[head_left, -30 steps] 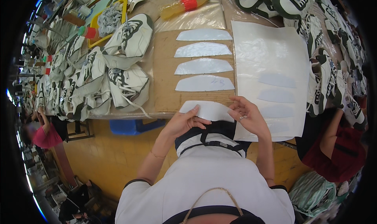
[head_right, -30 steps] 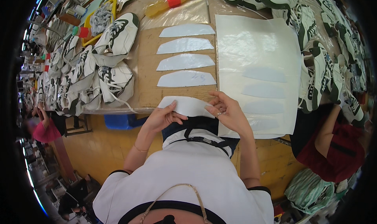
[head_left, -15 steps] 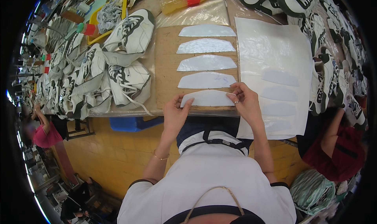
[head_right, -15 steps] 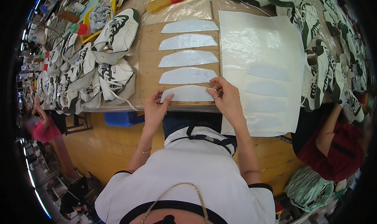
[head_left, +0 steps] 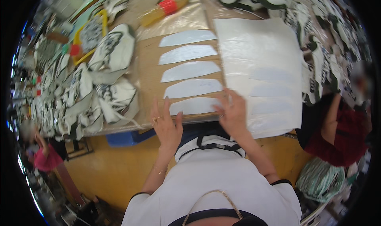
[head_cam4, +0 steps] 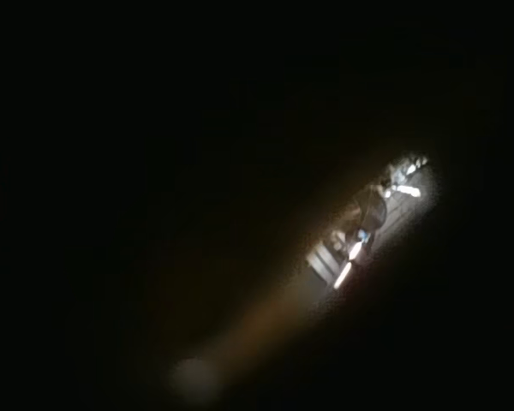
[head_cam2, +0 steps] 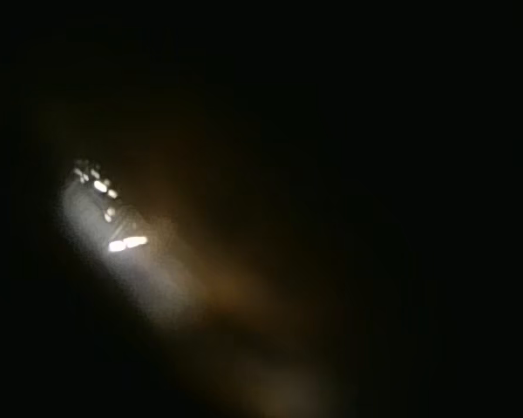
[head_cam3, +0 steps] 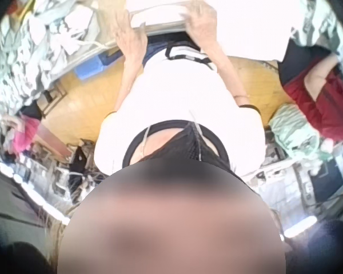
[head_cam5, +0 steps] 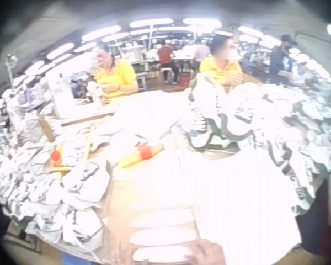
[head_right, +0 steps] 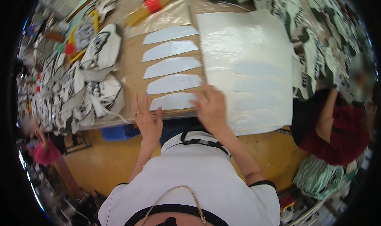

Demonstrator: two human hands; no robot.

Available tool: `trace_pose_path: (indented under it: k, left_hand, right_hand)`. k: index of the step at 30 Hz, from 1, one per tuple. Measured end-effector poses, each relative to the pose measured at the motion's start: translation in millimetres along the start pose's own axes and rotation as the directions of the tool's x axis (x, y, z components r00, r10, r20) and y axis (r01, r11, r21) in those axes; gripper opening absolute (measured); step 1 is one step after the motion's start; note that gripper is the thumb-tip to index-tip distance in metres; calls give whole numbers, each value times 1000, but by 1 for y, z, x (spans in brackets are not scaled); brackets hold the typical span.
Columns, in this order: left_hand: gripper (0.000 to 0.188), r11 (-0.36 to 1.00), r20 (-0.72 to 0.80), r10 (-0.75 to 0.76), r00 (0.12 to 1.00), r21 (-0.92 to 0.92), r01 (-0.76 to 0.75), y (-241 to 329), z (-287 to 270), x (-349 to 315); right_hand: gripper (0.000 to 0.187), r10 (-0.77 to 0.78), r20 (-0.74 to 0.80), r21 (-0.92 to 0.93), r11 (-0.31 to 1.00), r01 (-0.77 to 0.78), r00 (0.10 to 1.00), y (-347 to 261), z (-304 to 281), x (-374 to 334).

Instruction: The person places white fabric pieces onto a cardboard template, then uses a squeeze bottle to apply adhesive to each piece. The person repeats this process for multiple pieces and later handles a larger white sheet of material.

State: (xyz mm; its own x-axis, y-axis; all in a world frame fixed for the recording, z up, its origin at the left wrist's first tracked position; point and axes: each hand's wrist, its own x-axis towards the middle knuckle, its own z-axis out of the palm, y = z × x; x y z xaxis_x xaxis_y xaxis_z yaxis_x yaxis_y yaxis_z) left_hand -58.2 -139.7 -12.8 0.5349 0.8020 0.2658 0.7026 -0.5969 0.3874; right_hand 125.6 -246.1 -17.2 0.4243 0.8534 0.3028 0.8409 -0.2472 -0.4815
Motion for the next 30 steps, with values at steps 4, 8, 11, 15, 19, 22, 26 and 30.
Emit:
trace_pose_path:
  k: [4, 8, 11, 15, 19, 22, 26, 30]
  left_hand:
    - [71, 985, 437, 170, 883, -40, -169, -4, 17, -12]
    - [71, 975, 305, 193, 933, 50, -218, -7, 31, -20]
    - [70, 989, 171, 129, 977, -94, -115, -5, 30, -23]
    - [65, 943, -16, 282, 959, -182, -280, 14, 26, -9]
    - [59, 875, 198, 446, 873, -303, -378, 63, 48, 27]
    - [62, 840, 309, 532, 788, -311, -445, 100, 76, 56]
    - [68, 799, 440, 586, 680, -176, -575, 117, 98, 64]
    - [68, 802, 387, 594, 705, -228, -552, 111, 104, 59]
  right_hand:
    - [58, -49, 312, 27, 999, 42, 949, -16, 9, -19]
    - [56, -38, 344, 213, 976, -38, 938, -4, 4, -25]
    - [40, 65, 159, 212, 972, -99, 985, 26, -13, -20]
    - [21, 101, -121, -158, 980, -119, 988, 86, -35, 8]
    - [20, -186, 48, -451, 873, 187, 981, 125, -42, 26]
    - [20, -315, 154, -544, 764, 347, 936, 136, -38, 31]
    - [19, -403, 208, -593, 673, 442, 891, 141, -40, 34]
    - [17, -290, 98, -441, 845, 303, 952, 146, -47, 41]
